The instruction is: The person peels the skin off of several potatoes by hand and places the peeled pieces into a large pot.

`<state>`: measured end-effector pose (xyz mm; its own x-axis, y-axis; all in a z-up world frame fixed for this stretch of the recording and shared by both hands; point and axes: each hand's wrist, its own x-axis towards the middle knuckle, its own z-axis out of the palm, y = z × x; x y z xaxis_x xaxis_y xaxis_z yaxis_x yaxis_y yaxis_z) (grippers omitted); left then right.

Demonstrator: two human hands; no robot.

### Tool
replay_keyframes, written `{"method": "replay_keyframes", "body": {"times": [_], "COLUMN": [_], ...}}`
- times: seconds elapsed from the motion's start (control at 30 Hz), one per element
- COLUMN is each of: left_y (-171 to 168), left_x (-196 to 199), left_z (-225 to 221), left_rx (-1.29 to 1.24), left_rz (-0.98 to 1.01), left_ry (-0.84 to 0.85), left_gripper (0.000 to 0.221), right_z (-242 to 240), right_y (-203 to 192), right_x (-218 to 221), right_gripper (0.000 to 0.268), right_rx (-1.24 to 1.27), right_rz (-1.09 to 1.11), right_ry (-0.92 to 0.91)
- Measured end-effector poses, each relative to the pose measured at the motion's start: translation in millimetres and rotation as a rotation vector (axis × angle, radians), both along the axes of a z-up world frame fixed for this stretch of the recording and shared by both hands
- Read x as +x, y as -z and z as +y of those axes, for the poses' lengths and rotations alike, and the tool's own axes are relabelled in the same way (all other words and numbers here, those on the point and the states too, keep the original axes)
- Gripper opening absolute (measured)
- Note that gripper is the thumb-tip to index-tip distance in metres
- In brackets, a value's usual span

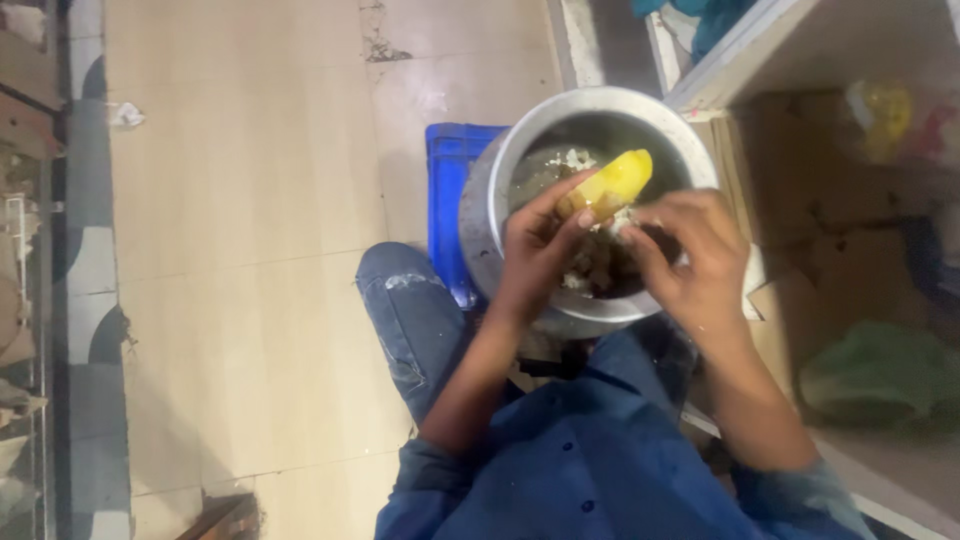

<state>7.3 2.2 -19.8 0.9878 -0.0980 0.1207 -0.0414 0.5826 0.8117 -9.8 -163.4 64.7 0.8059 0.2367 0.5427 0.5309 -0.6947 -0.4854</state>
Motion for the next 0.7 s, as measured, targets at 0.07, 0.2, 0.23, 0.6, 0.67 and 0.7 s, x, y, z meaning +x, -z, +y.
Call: {"method": "replay_keyframes", "body": {"times": [0.07, 0.2, 0.23, 0.6, 0.67, 0.7], "left_y": [-1.6, -1.2, -0.4, 5.5, 5.1, 4.7], "left_x": [-0.5, -3.9, -4.5, -2.0, -2.6, -3.0], "left_z": [1.2, 4.8, 4.6, -2.1, -1.2, 0.6], "left_rx": [-0.006, 0.089, 0.123, 0.024, 0.022, 0.013], "left_rz": [-0.011, 0.016, 0.094, -0.096, -0.07, -0.018], "left_ry": [0.024, 0.035, 0.055, -0.049, -0.063, -0.039], "left_gripper": [0.046, 0.048, 0.05, 0.046, 0.047, 0.048], "right_z": [3.6, 8.7, 8.9, 13.7, 11.9, 10.8], "right_y": [-1.5, -12.1, -15.5, -25.6, -19.4, -16.7], "right_x": [4.6, 15.5, 16.7, 25.4, 24.8, 24.6], "right_gripper": [0.021, 0.02, 0.02, 0.014, 0.016, 0.018], "right_rx": [-0.035, -0.135, -0.137, -0.385, -0.371, -0.356], "right_rz": [-0.026, -0.08, -0.079, -0.088, -0.091, -0.095], "right_ry": [-0.006, -0.09, -0.095, -0.188, -0.175, -0.163]}}
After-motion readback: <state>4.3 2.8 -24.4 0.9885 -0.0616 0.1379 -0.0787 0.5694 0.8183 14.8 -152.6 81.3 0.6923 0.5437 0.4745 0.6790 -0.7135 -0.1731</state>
